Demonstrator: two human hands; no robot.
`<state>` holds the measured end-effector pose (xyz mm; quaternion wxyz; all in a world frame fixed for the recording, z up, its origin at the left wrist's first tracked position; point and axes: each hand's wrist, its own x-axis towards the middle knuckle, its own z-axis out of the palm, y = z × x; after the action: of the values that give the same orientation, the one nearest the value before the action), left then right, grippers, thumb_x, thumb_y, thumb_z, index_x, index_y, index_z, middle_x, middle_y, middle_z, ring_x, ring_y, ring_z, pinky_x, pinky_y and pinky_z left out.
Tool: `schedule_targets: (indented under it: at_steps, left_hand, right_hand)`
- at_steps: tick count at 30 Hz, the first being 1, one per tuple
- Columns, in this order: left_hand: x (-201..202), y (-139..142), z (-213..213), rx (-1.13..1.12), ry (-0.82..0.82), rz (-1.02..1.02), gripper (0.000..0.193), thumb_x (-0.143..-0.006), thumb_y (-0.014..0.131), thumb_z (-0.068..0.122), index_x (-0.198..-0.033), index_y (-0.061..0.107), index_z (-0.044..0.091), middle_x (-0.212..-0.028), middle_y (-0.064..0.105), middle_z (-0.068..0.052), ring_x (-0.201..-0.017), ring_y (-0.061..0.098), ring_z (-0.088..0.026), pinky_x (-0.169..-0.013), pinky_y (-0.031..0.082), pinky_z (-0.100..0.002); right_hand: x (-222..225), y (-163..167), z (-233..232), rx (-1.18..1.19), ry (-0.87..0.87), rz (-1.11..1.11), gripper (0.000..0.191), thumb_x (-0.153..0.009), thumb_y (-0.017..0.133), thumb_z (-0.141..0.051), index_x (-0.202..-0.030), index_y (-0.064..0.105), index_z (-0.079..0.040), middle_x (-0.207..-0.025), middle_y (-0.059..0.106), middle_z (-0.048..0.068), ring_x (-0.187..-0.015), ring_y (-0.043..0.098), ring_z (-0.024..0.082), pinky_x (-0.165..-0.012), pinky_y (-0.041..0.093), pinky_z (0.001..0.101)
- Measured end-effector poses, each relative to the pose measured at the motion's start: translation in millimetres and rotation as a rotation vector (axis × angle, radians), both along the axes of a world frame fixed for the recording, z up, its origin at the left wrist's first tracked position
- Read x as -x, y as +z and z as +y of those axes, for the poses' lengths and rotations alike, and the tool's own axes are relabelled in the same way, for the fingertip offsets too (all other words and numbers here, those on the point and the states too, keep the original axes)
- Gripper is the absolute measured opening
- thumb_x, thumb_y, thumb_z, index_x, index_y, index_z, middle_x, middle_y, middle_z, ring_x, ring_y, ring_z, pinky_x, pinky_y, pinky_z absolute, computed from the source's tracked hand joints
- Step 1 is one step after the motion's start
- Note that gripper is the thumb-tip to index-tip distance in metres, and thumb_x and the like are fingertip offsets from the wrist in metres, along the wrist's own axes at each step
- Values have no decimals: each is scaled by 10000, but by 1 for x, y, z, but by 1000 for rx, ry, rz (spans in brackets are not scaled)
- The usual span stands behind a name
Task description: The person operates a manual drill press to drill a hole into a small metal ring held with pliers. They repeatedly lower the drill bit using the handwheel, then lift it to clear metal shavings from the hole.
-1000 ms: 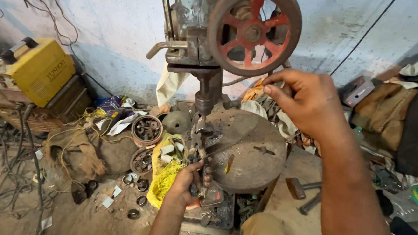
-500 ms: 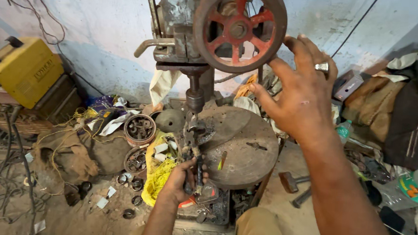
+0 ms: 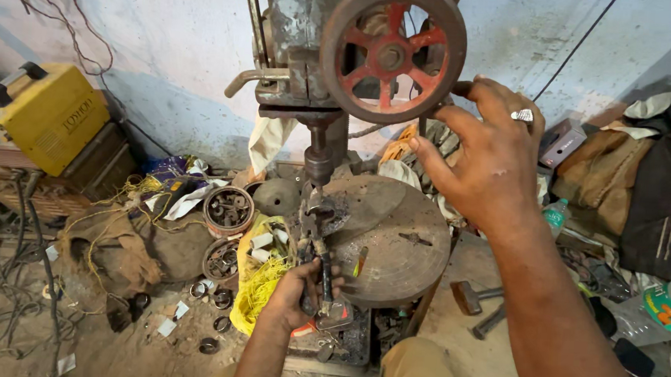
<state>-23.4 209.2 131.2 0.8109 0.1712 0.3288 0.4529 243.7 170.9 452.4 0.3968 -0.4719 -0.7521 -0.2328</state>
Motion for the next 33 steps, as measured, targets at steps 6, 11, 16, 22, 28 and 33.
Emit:
schedule_targets:
  at_steps: [6,11,16,22,28,33]
  left_hand:
    - [-5,6,-2,46,-14,175,304,-993,513,277,-1131,665,52,-955,742,-108,-845,688,-256,-726,582,-363]
    - [-6,4,-5,-27,28,333,158,-905,744,205,-901,691,56,-731,674,-60,-546,548,-178,-481,441,-292]
    - [-6,4,-6,-113,109,417,182,-861,818,137,-894,656,59,-714,623,-49,-530,552,-156,-454,433,-291]
    - [-6,19,-9,-29,63,268,223,-917,629,229,-1050,673,55,-898,768,-100,-757,711,-214,-642,568,-342]
    - [-4,29,-16,-38,85,263,283,-975,556,229,-1150,641,22,-958,773,-119,-861,738,-248,-699,575,-351]
    - [-14,33,-20,-142,293,411,329,-861,734,58,-1146,570,50,-933,696,-91,-772,687,-227,-644,584,-390]
  right_hand:
    - [2,-4,-3,-61,-133,-114,503,-896,795,-457,-1272,761,-125,-1533,528,178,-1516,359,346,-1215,173,559]
    - [2,-8,-5,-65,-226,-138,547,-937,786,-510,-1334,733,-138,-1627,431,160,-1590,215,330,-1246,79,610]
    - [-1,-11,-3,-82,-198,-129,524,-969,789,-506,-1338,726,-139,-1582,438,154,-1607,217,331,-1258,81,625]
    - [-2,-12,0,-71,-170,-111,481,-957,789,-483,-1303,742,-153,-1604,459,155,-1588,244,338,-1258,86,610]
    - [-3,-12,2,-47,-155,-100,456,-938,795,-484,-1240,765,-144,-1551,505,164,-1579,264,337,-1254,86,602]
    - [-1,-10,0,-62,-111,-67,426,-920,806,-460,-1193,774,-134,-1519,534,165,-1560,315,340,-1256,115,592]
